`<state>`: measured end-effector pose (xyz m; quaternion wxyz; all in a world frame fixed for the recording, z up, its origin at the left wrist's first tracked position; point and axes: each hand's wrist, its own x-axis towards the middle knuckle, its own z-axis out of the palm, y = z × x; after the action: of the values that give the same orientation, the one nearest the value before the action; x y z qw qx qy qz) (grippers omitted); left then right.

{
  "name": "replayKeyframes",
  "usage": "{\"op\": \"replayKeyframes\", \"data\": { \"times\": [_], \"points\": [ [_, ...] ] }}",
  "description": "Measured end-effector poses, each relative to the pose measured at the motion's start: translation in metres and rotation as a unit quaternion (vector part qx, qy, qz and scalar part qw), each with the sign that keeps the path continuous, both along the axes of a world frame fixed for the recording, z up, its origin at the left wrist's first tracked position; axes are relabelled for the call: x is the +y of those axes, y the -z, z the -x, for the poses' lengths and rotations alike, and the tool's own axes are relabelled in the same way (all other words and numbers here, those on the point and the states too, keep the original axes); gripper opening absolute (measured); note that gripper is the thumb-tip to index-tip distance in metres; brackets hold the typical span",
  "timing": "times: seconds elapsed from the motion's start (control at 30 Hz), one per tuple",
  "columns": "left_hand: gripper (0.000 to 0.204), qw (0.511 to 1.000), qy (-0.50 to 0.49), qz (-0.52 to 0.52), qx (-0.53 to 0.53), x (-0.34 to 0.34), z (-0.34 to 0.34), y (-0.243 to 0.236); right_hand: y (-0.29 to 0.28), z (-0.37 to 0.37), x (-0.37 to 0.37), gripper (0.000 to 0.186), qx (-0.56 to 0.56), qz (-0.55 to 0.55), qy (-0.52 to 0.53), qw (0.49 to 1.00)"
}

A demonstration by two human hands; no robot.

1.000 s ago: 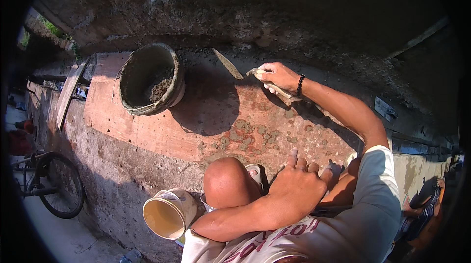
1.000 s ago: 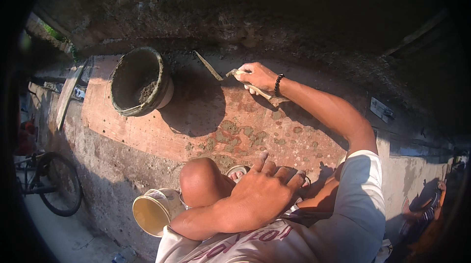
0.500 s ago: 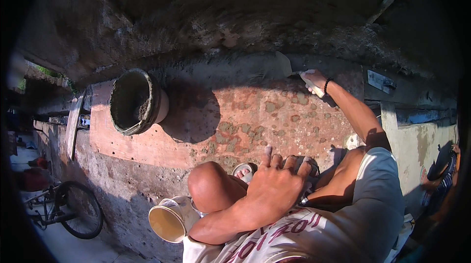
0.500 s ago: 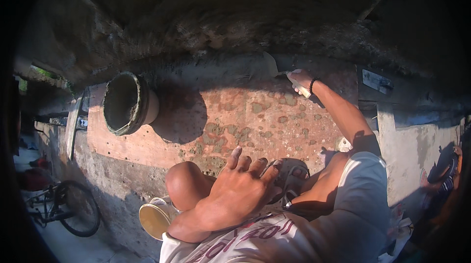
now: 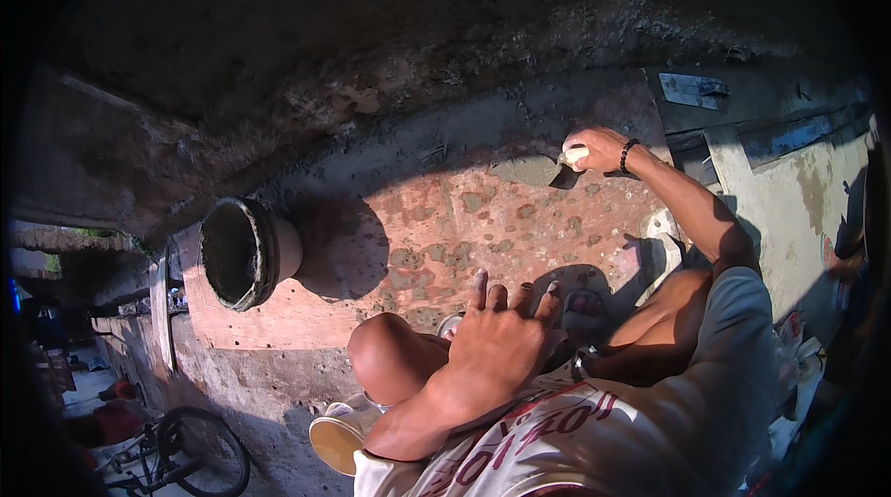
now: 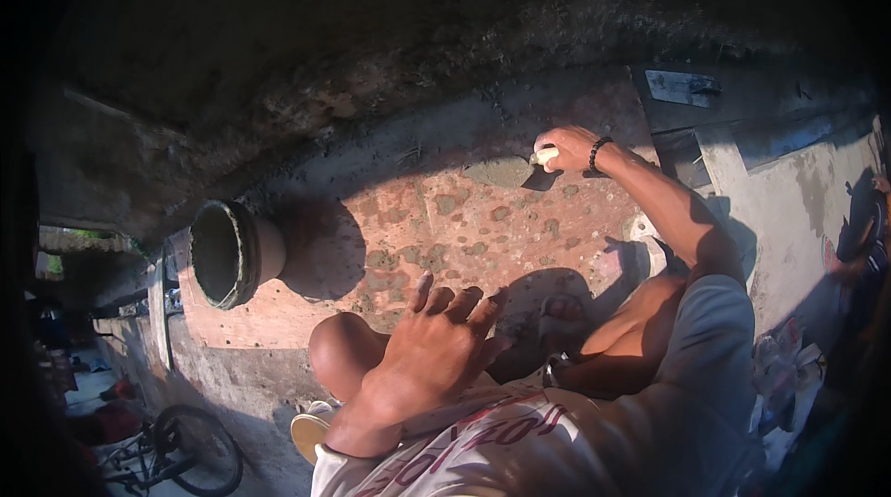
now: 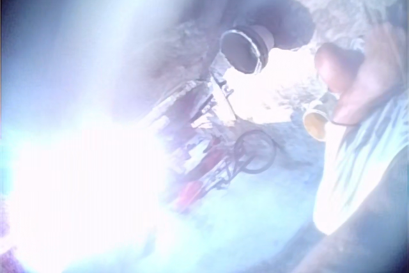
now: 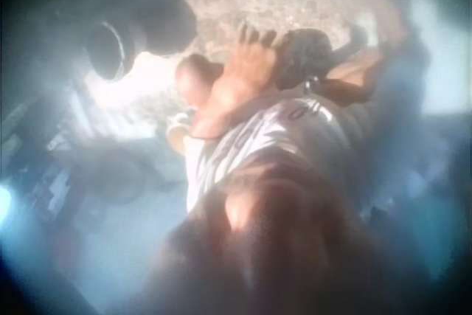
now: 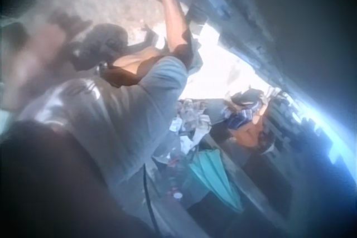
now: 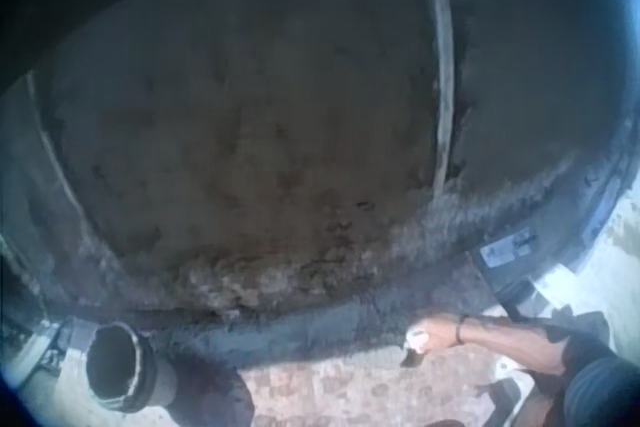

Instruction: The person scoops wet cement from a bucket with a trowel and applies it to a vertical wall, then smooths the surface with a float. The person also scrapes excess cement from the floor into the bucket.

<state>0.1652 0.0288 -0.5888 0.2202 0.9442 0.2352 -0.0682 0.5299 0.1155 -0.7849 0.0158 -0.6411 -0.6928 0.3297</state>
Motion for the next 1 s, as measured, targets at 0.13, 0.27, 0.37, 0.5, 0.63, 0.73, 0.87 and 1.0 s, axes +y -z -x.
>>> {"op": "replayKeyframes", "data": {
  "times": [0.13, 0.27, 0.37, 0.5, 0.63, 0.73, 0.87, 1.0],
  "points": [
    [0.053, 1.000, 0.008, 0.008, 0.015, 0.000, -0.008, 0.001, 0.025, -0.019, 0.011, 0.050, -0.049, -0.096, 0.044, 0.993],
    [0.053, 0.999, -0.014, 0.018, 0.023, 0.003, -0.009, -0.002, 0.034, -0.044, 0.062, 0.049, -0.024, -0.090, 0.084, 0.992],
    [0.052, 0.998, -0.040, 0.020, 0.033, 0.005, -0.005, -0.006, 0.028, -0.048, 0.100, 0.047, -0.013, -0.080, 0.068, 0.994],
    [0.051, 0.998, -0.060, 0.018, 0.032, 0.004, 0.002, -0.009, 0.018, -0.047, 0.115, 0.045, -0.097, -0.087, 0.056, 0.990],
    [0.051, 0.997, -0.064, 0.025, 0.035, 0.000, 0.007, -0.007, 0.023, -0.039, 0.098, 0.043, -0.156, -0.112, 0.095, 0.977],
    [0.051, 0.998, -0.056, -0.007, 0.018, -0.008, 0.011, -0.008, 0.027, -0.035, 0.086, 0.043, -0.187, -0.163, 0.105, 0.963],
    [0.052, 0.999, -0.040, -0.020, -0.018, -0.020, 0.020, -0.011, 0.014, -0.034, 0.080, 0.042, -0.185, -0.149, 0.107, 0.965],
    [0.049, 0.998, -0.049, -0.017, -0.025, -0.027, 0.030, -0.006, -0.022, -0.017, 0.074, 0.042, -0.164, -0.215, 0.046, 0.962]
  ]
}}
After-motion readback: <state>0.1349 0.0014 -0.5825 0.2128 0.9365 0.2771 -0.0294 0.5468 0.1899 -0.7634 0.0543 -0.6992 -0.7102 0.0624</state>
